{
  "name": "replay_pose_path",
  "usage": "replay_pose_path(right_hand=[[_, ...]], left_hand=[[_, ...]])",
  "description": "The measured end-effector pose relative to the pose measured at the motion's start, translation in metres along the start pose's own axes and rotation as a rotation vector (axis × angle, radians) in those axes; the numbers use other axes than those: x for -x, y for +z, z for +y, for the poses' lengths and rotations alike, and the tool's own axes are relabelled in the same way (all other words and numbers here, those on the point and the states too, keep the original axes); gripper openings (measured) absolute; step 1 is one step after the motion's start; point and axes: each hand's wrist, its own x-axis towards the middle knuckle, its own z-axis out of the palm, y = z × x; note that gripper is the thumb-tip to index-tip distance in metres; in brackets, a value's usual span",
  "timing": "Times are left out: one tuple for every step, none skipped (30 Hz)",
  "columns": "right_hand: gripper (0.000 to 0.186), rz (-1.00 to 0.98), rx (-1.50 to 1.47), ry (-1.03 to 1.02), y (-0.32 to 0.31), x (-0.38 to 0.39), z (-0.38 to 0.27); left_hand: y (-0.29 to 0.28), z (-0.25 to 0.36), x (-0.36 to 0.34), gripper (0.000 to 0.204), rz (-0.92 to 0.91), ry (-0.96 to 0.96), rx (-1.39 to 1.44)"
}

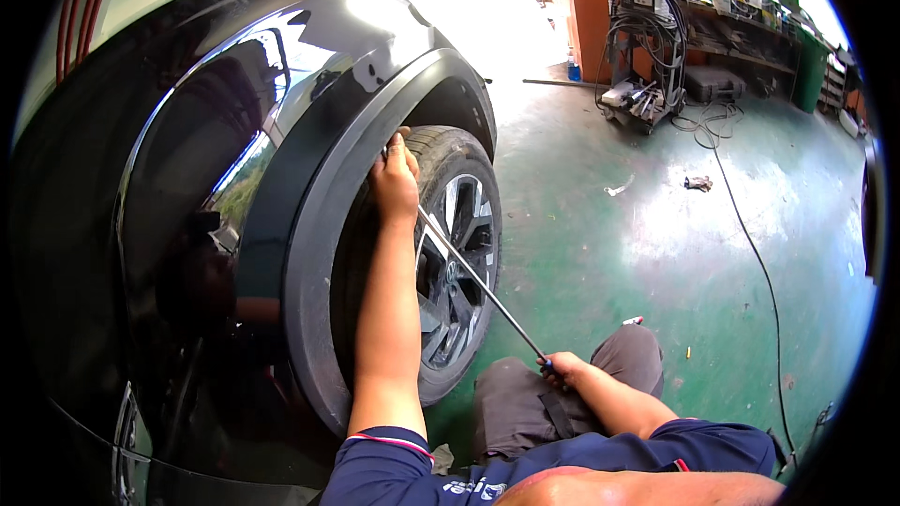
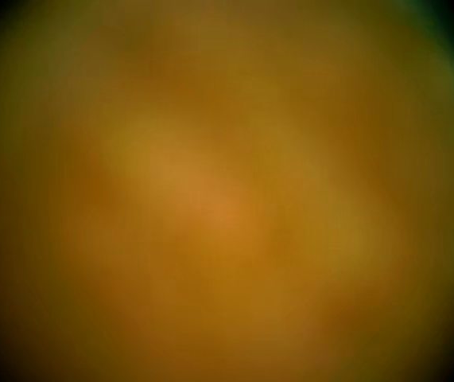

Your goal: The person uses a metal rod and a hammer to adjust the wheel arch of a black car. They repeatedly tap the rod against the arch to align or secure it.

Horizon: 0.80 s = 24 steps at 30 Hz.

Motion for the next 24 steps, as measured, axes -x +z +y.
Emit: replay_pose_path(right_hand=[[0.029,0.091,0.123,-0.034,0.017,0.016,0.001],[0.03,0.073,0.136,-0.007,0.018,0.001,0.006],[0.031,0.061,0.146,0.012,0.022,-0.003,0.004],[0.033,0.066,0.123,-0.099,0.017,0.0,0.006],[0.033,0.023,0.111,-0.043,0.011,0.003,0.003],[0.033,-0.018,0.098,0.013,0.002,0.008,-0.004],[0.033,-0.052,0.077,0.068,-0.009,0.013,-0.013],[0.032,-0.06,0.093,0.128,-0.016,0.022,-0.021],[0.031,-0.078,0.112,0.131,-0.026,0.023,-0.028],[0.031,-0.055,0.122,0.113,-0.032,0.025,-0.034],[0.03,-0.031,0.131,0.094,-0.037,0.027,-0.038],[0.03,-0.016,0.12,0.077,-0.041,0.028,-0.042],[0.03,-0.014,0.119,0.074,-0.04,0.027,-0.042],[0.03,-0.012,0.118,0.071,-0.039,0.025,-0.041],[0.031,-0.01,0.118,0.068,-0.037,0.023,-0.04],[0.031,-0.034,0.113,0.089,-0.035,0.021,-0.035],[0.032,-0.134,0.089,0.16,-0.031,0.018,-0.031],[0.033,-0.109,0.122,0.166,-0.028,0.016,-0.025],[0.034,-0.088,0.161,0.173,-0.019,0.019,-0.021],[0.034,-0.068,0.158,0.156,-0.012,0.024,-0.02],[0.034,-0.064,0.144,0.15,-0.012,0.023,-0.022],[0.034,-0.054,0.126,0.144,-0.017,0.023,-0.024],[0.033,-0.044,0.107,0.138,-0.022,0.023,-0.024],[0.033,-0.027,0.087,0.111,-0.026,0.023,-0.025]], left_hand=[[-0.002,0.001,0.0,0.021,0.003,-0.011,0.014],[-0.004,0.003,0.001,0.021,0.006,-0.022,0.029],[-0.005,0.004,-0.001,0.022,0.004,-0.027,0.052],[-0.004,0.003,0.0,0.023,0.009,-0.033,0.032],[-0.002,0.003,0.0,0.024,0.006,-0.035,0.059],[-0.002,0.002,0.0,0.024,0.002,-0.01,0.034],[0.0,-0.001,-0.001,0.023,-0.007,0.011,0.017],[0.0,-0.002,-0.001,0.023,0.002,0.027,0.017],[0.0,-0.004,-0.002,0.023,0.011,0.043,0.017],[0.002,-0.005,-0.002,0.023,0.012,0.06,0.018],[0.003,-0.006,-0.003,0.023,0.026,0.057,0.013],[0.002,-0.007,-0.003,0.023,0.039,0.054,0.007],[0.001,-0.007,-0.005,0.023,0.051,0.054,-0.001],[0.0,-0.009,-0.006,0.023,0.065,0.053,0.007],[-0.001,-0.01,-0.007,0.023,0.056,0.054,0.009],[-0.001,-0.008,-0.006,0.023,0.047,0.051,0.007],[0.0,-0.007,-0.004,0.023,0.039,0.047,0.005],[0.001,-0.006,-0.002,0.023,0.038,0.015,0.009],[-0.001,-0.005,-0.002,0.023,0.032,0.012,0.003],[-0.002,-0.003,-0.002,0.024,0.025,0.009,-0.002],[-0.004,-0.002,-0.002,0.024,0.019,0.007,-0.008],[-0.001,0.002,0.0,0.024,0.017,-0.014,0.002],[0.002,0.008,0.002,0.025,0.014,-0.035,0.011],[0.005,0.011,0.003,0.026,0.011,-0.056,0.021]])
